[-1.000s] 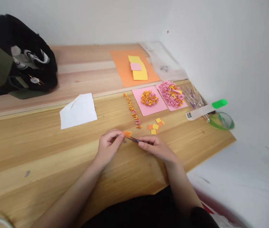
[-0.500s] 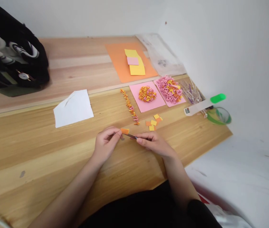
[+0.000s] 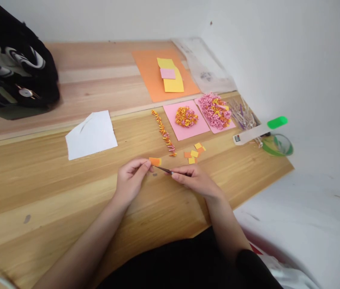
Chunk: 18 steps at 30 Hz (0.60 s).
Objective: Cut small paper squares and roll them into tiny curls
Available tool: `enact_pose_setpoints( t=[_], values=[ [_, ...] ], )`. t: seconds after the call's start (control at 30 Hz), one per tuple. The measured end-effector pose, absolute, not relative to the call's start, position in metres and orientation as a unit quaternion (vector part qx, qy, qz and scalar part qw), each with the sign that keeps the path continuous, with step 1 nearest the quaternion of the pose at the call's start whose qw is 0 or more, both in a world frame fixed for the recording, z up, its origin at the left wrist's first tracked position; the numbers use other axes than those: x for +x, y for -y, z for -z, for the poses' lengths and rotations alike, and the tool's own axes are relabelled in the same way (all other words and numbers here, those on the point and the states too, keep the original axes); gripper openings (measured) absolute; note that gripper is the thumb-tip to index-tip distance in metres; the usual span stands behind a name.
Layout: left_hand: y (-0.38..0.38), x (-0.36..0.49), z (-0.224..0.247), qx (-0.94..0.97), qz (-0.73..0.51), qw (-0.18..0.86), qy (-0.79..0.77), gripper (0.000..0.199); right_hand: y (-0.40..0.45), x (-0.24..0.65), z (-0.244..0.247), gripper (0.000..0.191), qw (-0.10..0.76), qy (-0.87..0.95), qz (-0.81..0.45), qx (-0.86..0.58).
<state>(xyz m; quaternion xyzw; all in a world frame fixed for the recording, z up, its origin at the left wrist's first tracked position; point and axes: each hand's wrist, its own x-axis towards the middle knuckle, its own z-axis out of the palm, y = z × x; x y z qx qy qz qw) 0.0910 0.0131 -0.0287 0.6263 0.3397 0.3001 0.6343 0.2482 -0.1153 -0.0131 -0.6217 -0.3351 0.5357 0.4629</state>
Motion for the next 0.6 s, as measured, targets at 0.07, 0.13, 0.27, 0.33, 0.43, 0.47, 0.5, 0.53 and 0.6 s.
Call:
enact_pose_setpoints(
  t=[0.07,0.13,0.27,0.33,0.43,0.47,0.5,0.53,0.6],
  values=[
    [-0.0134,0.0908,0.0296,0.609,-0.312,0.638,-0.354,0.017,0.1165,0.2487,0.0126,0.04,0.47,0.329,-0.537,-0.619],
    [-0.0131,0.0907,0.0302,0.606,-0.314,0.638,-0.356,0.017,0.1183,0.2497,0.0125,0.042,0.474,0.323,-0.547,-0.61],
    [-0.0116,0.0912,0.0285,0.614,-0.305,0.637,-0.352,0.017,0.1208,0.2513,0.0134,0.044,0.484,0.313,-0.559,-0.596],
    [-0.0111,0.0915,0.0267,0.617,-0.304,0.635,-0.352,0.018,0.1209,0.2513,0.014,0.043,0.485,0.313,-0.556,-0.598],
    [-0.0109,0.0917,0.0249,0.618,-0.304,0.632,-0.355,0.017,0.1203,0.2507,0.0144,0.041,0.486,0.313,-0.549,-0.603],
    [-0.0108,0.0917,0.0249,0.617,-0.305,0.632,-0.357,0.017,0.12,0.2505,0.0143,0.04,0.486,0.312,-0.549,-0.605],
    [-0.0108,0.0917,0.0252,0.616,-0.305,0.632,-0.359,0.016,0.1197,0.2503,0.0141,0.04,0.484,0.31,-0.549,-0.607],
    [-0.0108,0.0918,0.0258,0.616,-0.305,0.632,-0.358,0.016,0.1194,0.2502,0.0139,0.041,0.481,0.31,-0.55,-0.608],
    [-0.0108,0.0918,0.0274,0.622,-0.306,0.629,-0.351,0.016,0.1186,0.25,0.0135,0.041,0.476,0.312,-0.554,-0.607]
  ],
)
